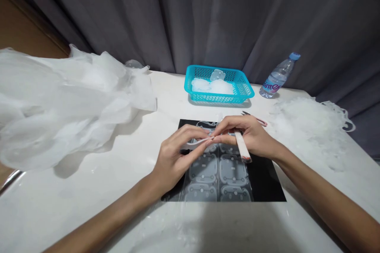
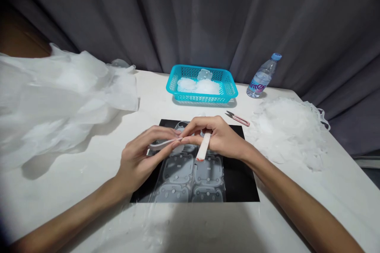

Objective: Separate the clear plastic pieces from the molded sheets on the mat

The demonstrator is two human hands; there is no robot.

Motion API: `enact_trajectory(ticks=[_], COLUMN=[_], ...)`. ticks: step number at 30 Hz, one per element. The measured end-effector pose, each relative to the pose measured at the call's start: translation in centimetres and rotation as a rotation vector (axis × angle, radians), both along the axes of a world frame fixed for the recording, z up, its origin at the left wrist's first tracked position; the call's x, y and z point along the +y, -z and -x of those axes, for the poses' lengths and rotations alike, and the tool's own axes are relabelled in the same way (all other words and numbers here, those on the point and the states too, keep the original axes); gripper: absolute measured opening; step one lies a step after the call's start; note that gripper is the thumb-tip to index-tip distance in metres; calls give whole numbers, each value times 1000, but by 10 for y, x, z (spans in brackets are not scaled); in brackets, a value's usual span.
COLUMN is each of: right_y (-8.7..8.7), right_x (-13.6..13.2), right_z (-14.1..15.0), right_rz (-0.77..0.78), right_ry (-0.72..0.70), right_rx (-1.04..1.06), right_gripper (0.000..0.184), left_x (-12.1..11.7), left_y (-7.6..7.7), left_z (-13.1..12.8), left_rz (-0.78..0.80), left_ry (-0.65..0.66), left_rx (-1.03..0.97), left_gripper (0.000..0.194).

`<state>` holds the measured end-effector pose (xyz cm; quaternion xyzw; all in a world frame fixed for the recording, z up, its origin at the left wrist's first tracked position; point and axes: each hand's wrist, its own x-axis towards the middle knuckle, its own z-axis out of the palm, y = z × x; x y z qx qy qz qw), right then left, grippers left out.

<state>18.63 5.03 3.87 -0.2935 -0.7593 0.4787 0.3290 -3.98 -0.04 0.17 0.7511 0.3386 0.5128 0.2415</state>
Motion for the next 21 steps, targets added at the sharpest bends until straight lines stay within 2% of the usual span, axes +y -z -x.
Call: enact_trajectory(ticks=[3,7,9,11,12,14,16,18,21], right_y=[-2,-8,-12,-14,-13,-4,13,35,65], right_x=[9,21,26,32,35,43,49,50,42], right_z=[-11,-31,-41,-52,-58,-72,-87,-99,-106], right_rz=[36,-101,-98,-80,-110,-256,-382,-411,-567], right_ry=[-71,-63,-74,-36,30,245,465,535,567], right_rx=[-120,-497,-629,-654,-667,-784,-1007,-1105,-985], right_gripper=[19,27,34,37,36,31,28,23,21], left_x=[-4,-9,-10,-9,-9,-8,-8,-7,-7], left_y=[0,-1,-2,-3,-3,-4,-4,-5,-8], left_z=[2,0,-1,-3,-3,-4,-5,-7,-9], left_rz=[13,71,83,84,83,90,109,136,172], left_ry=[18,-21,-50,-76,-84,-88,-84,-69,-26], left_rx=[59,95,91,88,86,75,57,43,43], left_gripper=[19,20,15,12,12,12,10,9,8])
